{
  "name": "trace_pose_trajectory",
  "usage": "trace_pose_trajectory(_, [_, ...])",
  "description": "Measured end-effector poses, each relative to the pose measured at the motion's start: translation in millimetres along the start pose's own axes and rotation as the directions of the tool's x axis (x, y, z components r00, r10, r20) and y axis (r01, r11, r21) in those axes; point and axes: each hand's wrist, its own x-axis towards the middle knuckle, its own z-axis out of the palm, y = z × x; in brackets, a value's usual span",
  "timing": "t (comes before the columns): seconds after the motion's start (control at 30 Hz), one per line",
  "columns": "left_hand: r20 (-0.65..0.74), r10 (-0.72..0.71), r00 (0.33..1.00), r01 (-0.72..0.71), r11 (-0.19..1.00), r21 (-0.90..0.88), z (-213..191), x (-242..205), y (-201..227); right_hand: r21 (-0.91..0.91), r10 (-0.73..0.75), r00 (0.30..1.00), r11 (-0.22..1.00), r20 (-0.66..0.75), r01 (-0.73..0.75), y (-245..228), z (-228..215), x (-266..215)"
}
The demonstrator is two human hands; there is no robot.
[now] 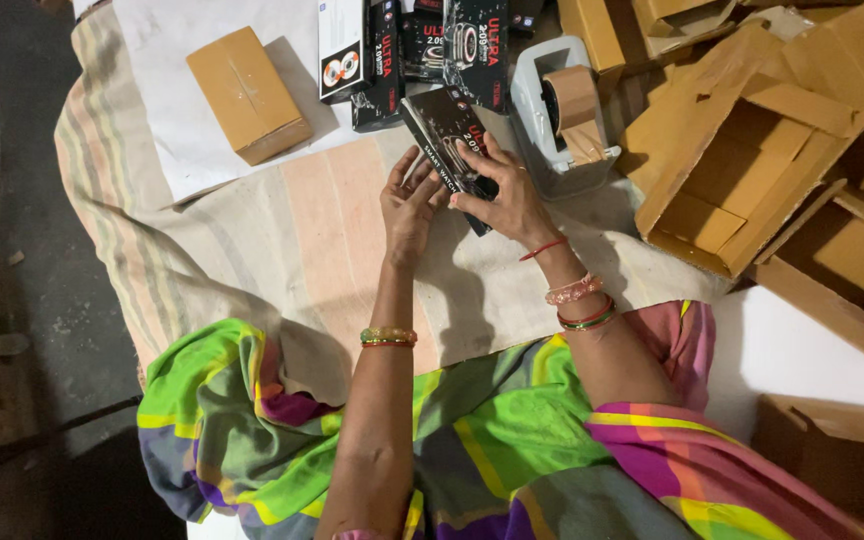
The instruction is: The person unpacks a smartwatch box, removes the watch and accessories, then repacks the items into the box and places it into a cardboard shipping box. They seal the box with tape and repeat the process for a second unit.
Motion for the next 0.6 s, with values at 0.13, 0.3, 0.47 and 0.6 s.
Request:
trace_pose_trajectory(0.13, [0.058,0.038,0.998,-0.035,0.999,-0.040,-4,-2,-2,0.003,0.007,1.000,1.000,-0.009,-0.007,-3,2,-2])
trace_pose_trajectory(0.3, [0.017,0.022,1.000,-0.022,0.999,-0.032,-8,-2,-3,0.001,-0.024,1.000,1.000,-0.006,0.024,-5,5,-1])
trace_pose_trajectory(0.47, [0.108,0.106,0.988,-0.096,0.991,-0.095,-5,-4,1,0.001,-0.040,0.999,0.999,0.028,0.040,1,7,2])
trace_pose_trajectory(0.6, [0.100,0.066,0.993,-0.058,0.995,-0.075,3,-6,7,0.087,-0.029,0.998,0.996,0.048,0.025,6,4,3])
